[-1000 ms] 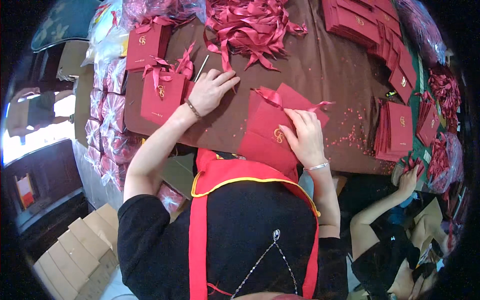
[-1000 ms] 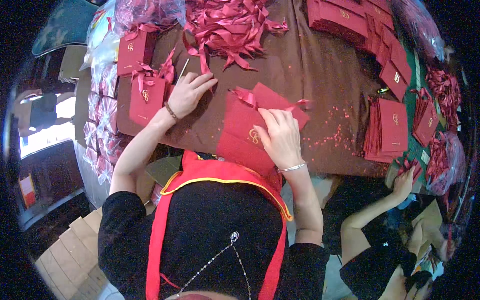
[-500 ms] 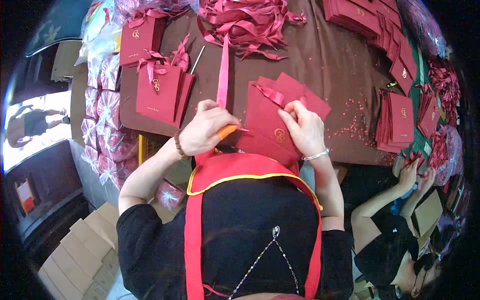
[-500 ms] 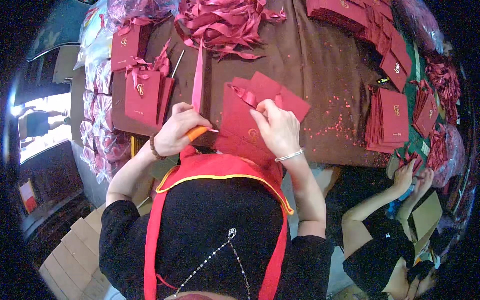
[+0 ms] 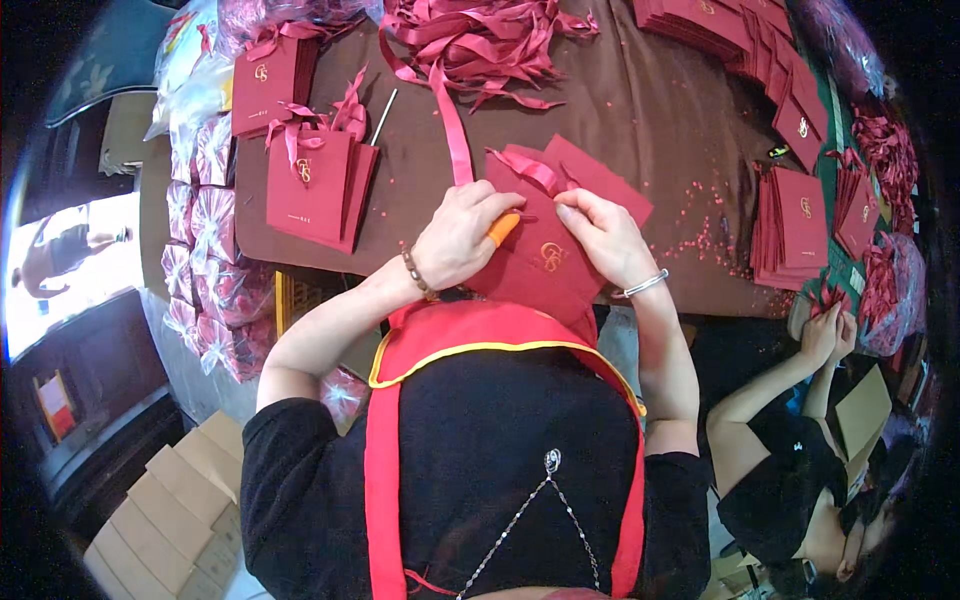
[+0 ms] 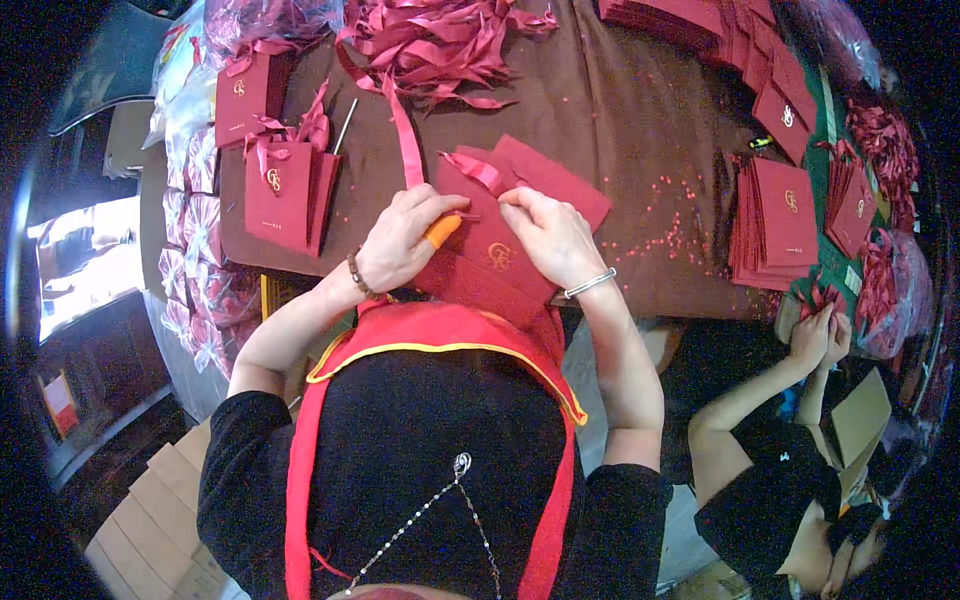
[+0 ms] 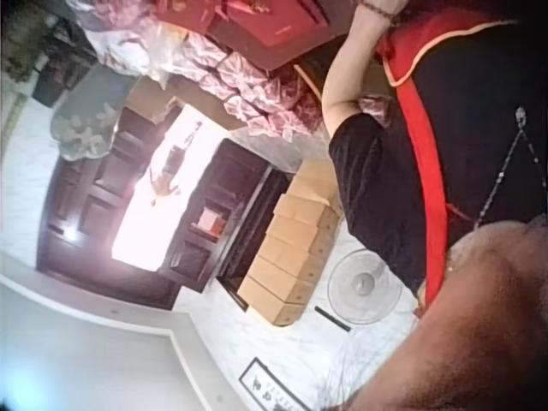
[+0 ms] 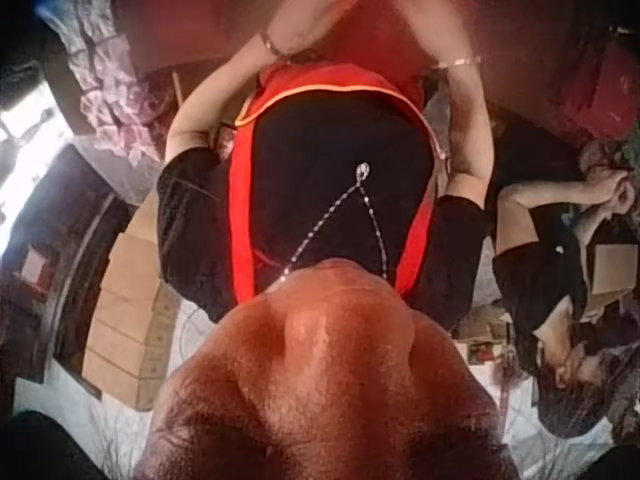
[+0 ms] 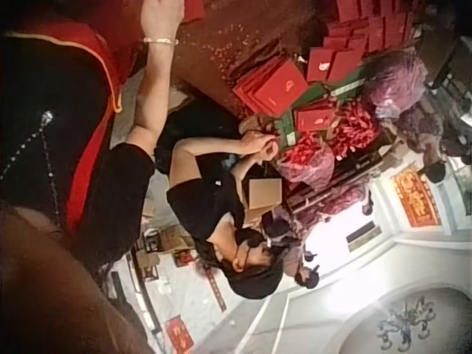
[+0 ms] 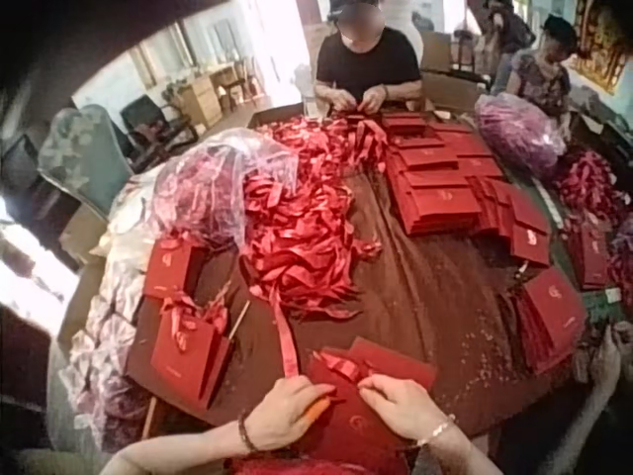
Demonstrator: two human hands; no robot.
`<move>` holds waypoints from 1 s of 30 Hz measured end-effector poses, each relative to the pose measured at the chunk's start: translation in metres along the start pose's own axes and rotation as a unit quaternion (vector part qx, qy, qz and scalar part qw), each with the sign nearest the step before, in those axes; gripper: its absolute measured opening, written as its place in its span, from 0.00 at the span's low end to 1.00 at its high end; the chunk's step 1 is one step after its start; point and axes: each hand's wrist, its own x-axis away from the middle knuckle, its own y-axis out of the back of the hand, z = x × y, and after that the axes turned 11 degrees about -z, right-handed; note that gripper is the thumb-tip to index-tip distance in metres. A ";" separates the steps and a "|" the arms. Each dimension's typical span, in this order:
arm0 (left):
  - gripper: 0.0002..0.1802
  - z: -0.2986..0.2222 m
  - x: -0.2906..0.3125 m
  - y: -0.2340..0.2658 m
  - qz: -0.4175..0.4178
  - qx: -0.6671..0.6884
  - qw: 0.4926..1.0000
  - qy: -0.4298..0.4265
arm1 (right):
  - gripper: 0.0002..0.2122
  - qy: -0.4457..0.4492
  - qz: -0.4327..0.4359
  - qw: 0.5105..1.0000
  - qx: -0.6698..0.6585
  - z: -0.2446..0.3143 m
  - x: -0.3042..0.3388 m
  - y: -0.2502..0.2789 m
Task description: The person assembles paper gift bags by threading ribbons through the holes to attach handles and stacking the finished bags on the table.
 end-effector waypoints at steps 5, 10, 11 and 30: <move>0.11 0.004 -0.004 -0.003 -0.030 -0.023 0.996 -0.075 | 0.11 0.019 0.016 0.999 0.035 0.007 -0.002 0.007; 0.11 -0.008 -0.011 -0.001 -0.047 -0.076 0.989 -0.119 | 0.12 0.048 0.045 0.997 0.031 0.009 -0.011 0.018; 0.09 -0.009 -0.010 -0.005 -0.052 -0.095 0.988 -0.114 | 0.12 0.051 0.058 0.997 0.014 0.007 -0.012 0.018; 0.08 -0.019 -0.003 -0.004 -0.046 -0.155 0.977 -0.137 | 0.16 -0.024 0.092 0.990 -0.106 -0.006 0.005 0.005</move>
